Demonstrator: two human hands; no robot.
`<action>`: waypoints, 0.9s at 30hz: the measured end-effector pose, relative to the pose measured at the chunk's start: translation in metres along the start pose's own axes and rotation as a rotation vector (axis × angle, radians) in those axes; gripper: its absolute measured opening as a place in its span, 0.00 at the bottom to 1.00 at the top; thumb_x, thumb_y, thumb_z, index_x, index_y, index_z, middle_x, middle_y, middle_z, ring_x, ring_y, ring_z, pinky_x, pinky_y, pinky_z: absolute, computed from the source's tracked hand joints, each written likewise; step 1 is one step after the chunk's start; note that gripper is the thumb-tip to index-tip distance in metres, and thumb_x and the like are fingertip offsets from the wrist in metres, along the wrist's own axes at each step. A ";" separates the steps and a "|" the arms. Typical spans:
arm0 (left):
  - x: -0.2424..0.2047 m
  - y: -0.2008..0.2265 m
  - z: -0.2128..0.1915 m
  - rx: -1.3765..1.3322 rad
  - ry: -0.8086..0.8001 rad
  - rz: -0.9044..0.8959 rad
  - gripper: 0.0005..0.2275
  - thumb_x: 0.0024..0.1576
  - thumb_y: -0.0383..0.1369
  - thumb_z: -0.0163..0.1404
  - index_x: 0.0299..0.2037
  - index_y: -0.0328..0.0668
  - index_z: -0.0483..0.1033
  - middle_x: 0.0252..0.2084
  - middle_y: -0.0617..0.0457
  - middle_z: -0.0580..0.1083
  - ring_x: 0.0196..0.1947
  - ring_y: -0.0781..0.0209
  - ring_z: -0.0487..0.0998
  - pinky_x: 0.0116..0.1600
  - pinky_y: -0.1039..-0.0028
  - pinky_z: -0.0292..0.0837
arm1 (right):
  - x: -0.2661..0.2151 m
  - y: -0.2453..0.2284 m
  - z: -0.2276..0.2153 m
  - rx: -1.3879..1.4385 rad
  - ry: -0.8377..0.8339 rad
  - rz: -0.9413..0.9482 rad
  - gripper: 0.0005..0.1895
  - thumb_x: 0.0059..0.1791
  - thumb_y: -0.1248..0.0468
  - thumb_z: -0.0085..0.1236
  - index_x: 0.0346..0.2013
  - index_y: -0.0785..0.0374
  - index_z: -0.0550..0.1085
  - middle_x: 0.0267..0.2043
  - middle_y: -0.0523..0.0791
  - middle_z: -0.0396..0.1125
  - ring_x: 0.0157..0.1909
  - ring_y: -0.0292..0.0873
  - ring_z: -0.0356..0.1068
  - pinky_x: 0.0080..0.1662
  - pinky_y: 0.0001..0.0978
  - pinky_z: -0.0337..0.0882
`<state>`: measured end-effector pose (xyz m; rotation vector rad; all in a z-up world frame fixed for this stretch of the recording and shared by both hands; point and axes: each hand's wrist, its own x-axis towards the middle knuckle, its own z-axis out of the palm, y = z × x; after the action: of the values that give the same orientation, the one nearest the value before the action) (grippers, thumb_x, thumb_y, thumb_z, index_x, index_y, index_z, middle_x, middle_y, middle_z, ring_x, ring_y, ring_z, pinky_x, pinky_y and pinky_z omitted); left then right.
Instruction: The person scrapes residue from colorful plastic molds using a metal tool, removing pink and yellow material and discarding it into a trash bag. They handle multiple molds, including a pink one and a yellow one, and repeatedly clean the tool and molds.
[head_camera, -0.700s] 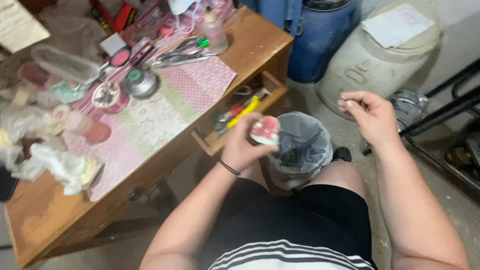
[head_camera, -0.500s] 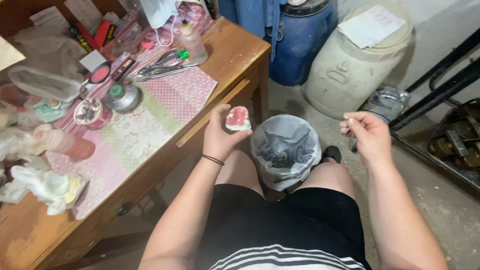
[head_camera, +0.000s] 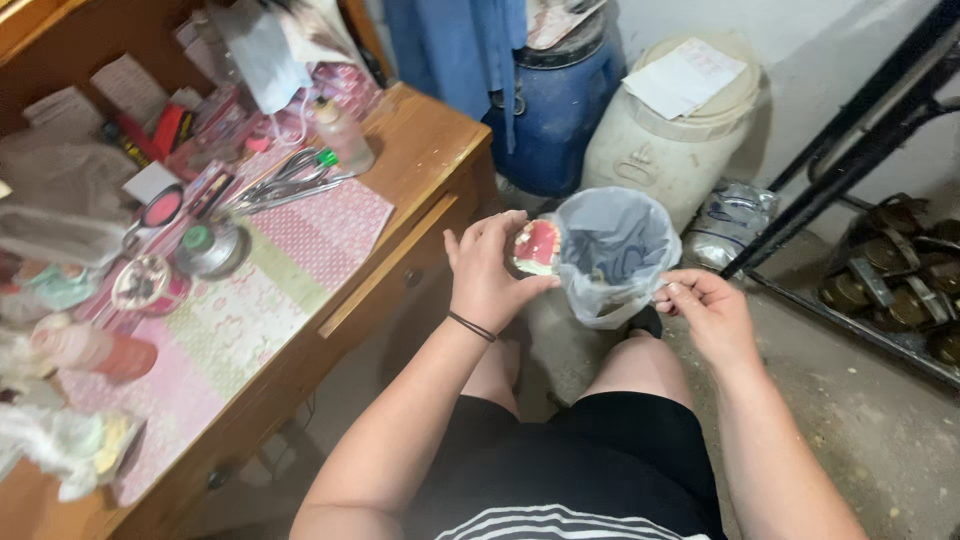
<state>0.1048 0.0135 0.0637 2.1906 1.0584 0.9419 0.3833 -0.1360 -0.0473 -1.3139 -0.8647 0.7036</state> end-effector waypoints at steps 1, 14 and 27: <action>0.003 0.002 0.008 -0.004 -0.011 0.010 0.41 0.36 0.46 0.74 0.62 0.51 0.69 0.58 0.58 0.78 0.67 0.51 0.68 0.73 0.28 0.31 | -0.003 -0.004 -0.001 -0.001 0.015 -0.001 0.09 0.56 0.71 0.55 0.50 0.69 0.78 0.34 0.48 0.74 0.36 0.35 0.75 0.42 0.27 0.77; 0.123 0.025 0.130 -0.201 -0.221 0.406 0.43 0.36 0.48 0.72 0.65 0.49 0.70 0.59 0.58 0.77 0.63 0.51 0.71 0.74 0.45 0.53 | 0.115 -0.082 0.008 0.249 -0.064 0.091 0.23 0.51 0.70 0.59 0.61 0.73 0.72 0.51 0.54 0.75 0.46 0.44 0.77 0.44 0.40 0.82; 0.294 0.101 0.199 -0.539 -0.404 0.023 0.21 0.62 0.24 0.51 0.66 0.36 0.69 0.49 0.30 0.77 0.53 0.31 0.79 0.58 0.47 0.75 | 0.270 -0.142 -0.072 -0.225 0.093 -0.053 0.12 0.49 0.69 0.66 0.47 0.57 0.81 0.38 0.38 0.76 0.42 0.32 0.73 0.51 0.29 0.75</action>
<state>0.4361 0.1667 0.1167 1.8296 0.5137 0.6540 0.5788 0.0351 0.1278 -1.5062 -0.9195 0.5100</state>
